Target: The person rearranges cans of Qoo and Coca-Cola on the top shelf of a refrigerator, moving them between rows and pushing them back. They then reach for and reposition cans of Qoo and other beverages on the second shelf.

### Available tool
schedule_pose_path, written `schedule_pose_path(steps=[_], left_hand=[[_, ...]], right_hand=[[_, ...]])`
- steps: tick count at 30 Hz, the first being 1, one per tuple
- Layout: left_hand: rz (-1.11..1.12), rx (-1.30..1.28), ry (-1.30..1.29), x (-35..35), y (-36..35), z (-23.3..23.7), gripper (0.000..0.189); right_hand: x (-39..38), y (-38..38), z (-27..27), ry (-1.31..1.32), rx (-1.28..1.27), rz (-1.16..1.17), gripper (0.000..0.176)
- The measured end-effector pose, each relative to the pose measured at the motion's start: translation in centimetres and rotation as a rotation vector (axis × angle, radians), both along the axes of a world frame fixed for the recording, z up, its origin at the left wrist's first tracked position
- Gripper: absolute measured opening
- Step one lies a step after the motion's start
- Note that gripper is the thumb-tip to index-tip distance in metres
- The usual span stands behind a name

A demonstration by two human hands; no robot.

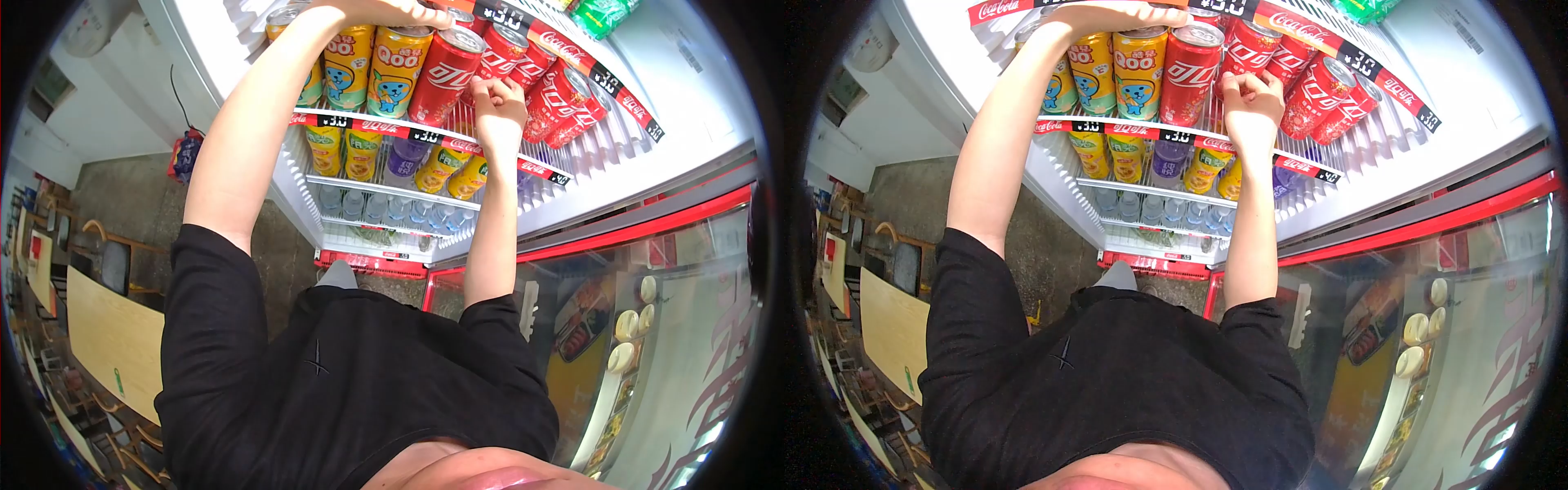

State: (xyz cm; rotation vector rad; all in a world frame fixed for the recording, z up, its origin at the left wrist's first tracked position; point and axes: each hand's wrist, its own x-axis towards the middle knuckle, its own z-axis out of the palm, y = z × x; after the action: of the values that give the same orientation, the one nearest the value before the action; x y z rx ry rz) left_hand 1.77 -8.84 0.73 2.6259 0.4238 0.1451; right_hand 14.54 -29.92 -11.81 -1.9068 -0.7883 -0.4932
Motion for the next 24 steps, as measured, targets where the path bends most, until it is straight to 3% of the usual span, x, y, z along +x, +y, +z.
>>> schedule_pose_path(steps=[4, 7, 10, 13, 16, 24], left_hand=[[-0.007, -0.007, 0.002, 0.0, 0.0, 0.0, 0.085], [-0.01, -0.008, -0.002, 0.0, 0.2, 0.3, 0.085], [-0.013, -0.014, -0.005, 0.0, 0.2, 0.3, 0.085], [-0.018, -0.022, -0.002, -0.1, 0.1, 0.3, 0.086], [-0.025, -0.027, -0.001, 0.0, 0.1, 0.3, 0.086], [-0.036, -0.041, -0.002, -0.3, -0.1, 0.7, 0.087]], right_hand=[[0.2, 0.0, -0.4, -0.07, 0.155, 0.042, 0.029], [-0.4, -0.1, 0.4, 0.176, 0.112, -0.008, 0.029], [-1.2, 0.1, 1.2, 0.342, 0.161, -0.02, 0.043], [-0.9, 0.4, 1.0, 0.21, 0.156, -0.11, 0.059], [-0.4, 0.6, 0.2, 0.032, 0.079, -0.181, 0.056], [-0.3, 0.4, 0.1, 0.201, 0.153, 0.024, 0.077]])
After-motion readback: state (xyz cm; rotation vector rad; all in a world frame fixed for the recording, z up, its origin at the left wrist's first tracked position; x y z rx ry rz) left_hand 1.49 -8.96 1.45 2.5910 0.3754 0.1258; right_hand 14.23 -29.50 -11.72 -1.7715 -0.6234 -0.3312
